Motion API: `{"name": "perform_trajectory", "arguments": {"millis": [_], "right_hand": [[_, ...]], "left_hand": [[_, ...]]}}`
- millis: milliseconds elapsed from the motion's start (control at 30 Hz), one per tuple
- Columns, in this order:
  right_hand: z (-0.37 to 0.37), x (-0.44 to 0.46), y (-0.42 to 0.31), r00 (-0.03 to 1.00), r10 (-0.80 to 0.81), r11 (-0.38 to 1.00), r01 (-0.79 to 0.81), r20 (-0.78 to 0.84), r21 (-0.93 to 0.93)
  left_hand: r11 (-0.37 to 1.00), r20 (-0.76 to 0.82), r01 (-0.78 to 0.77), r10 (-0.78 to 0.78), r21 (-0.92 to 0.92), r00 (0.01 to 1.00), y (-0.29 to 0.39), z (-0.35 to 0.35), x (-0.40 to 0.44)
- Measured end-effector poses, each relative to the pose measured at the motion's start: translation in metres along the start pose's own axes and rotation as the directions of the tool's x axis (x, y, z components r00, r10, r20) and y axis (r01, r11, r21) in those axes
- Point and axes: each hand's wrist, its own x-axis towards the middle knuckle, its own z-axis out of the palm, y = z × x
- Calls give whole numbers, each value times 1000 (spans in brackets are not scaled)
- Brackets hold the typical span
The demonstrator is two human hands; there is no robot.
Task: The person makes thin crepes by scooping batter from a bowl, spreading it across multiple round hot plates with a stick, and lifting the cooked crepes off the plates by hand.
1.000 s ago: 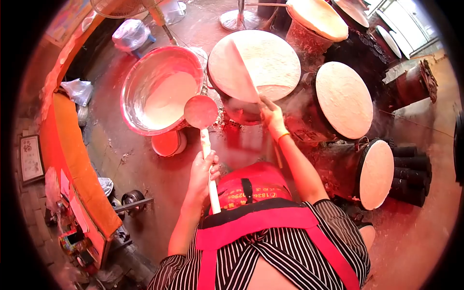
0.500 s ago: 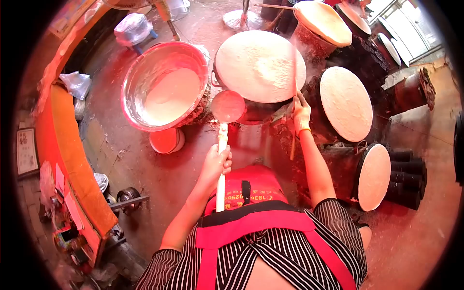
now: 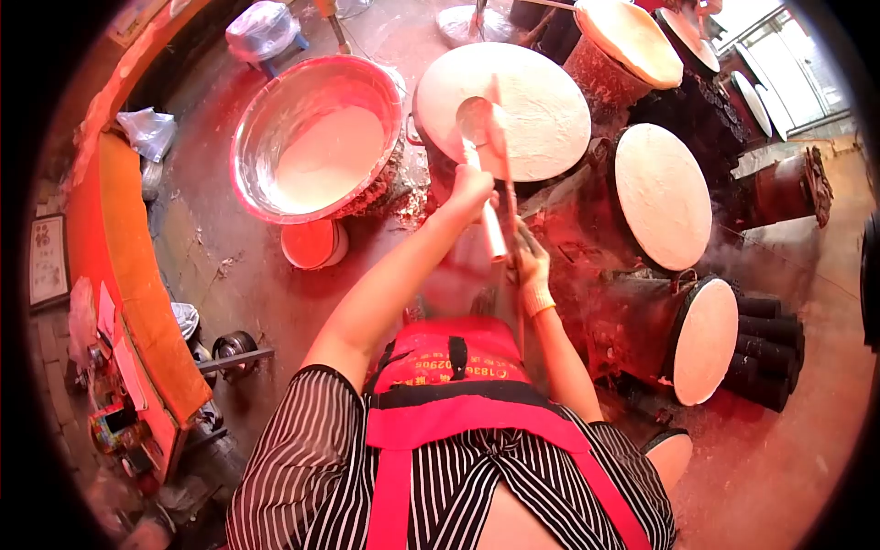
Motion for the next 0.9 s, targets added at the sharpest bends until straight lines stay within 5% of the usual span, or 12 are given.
{"name": "perform_trajectory", "arguments": {"millis": [67,133,167,200,233,267,367,500,633,800,833,900], "right_hand": [[25,-28,-45,944,315,937,-326,98,123],[18,-18,-57,976,214,976,-216,43,31],[24,-17,-90,957,263,956,-275,-120,-100],[17,-16,-101,986,100,989,-113,-137,-95],[3,2,-93,980,76,992,-55,-182,115],[-14,7,-84,993,-11,998,18,-117,61],[-2,-1,-20,909,-416,827,394,36,-401],[12,-43,-17,929,-290,813,366,229,-453],[9,-27,-18,895,-408,835,287,-180,-469],[33,-109,5,936,-184,732,333,299,-594],[39,-115,-4,963,-39,737,207,266,-643],[26,-128,-22,935,-268,721,354,232,-596]], "left_hand": [[899,279,78,50,-431,959,-21,-7,42],[452,802,731,-54,-511,595,50,-56,-26],[388,804,763,-85,-517,588,73,-65,-60],[655,674,609,-201,-447,711,87,-74,-74],[766,627,497,-161,-408,763,87,-82,-81],[853,581,381,-117,-357,806,82,-91,-88],[801,506,487,-277,-348,817,82,-114,-86],[873,440,396,-248,-284,863,62,-153,-122],[919,229,292,-234,-267,945,20,-181,-163],[903,273,371,-309,-216,911,-35,-205,-172],[907,264,382,-330,-177,906,-35,-202,-174],[850,392,494,-397,-184,830,-43,-195,-175]]}}
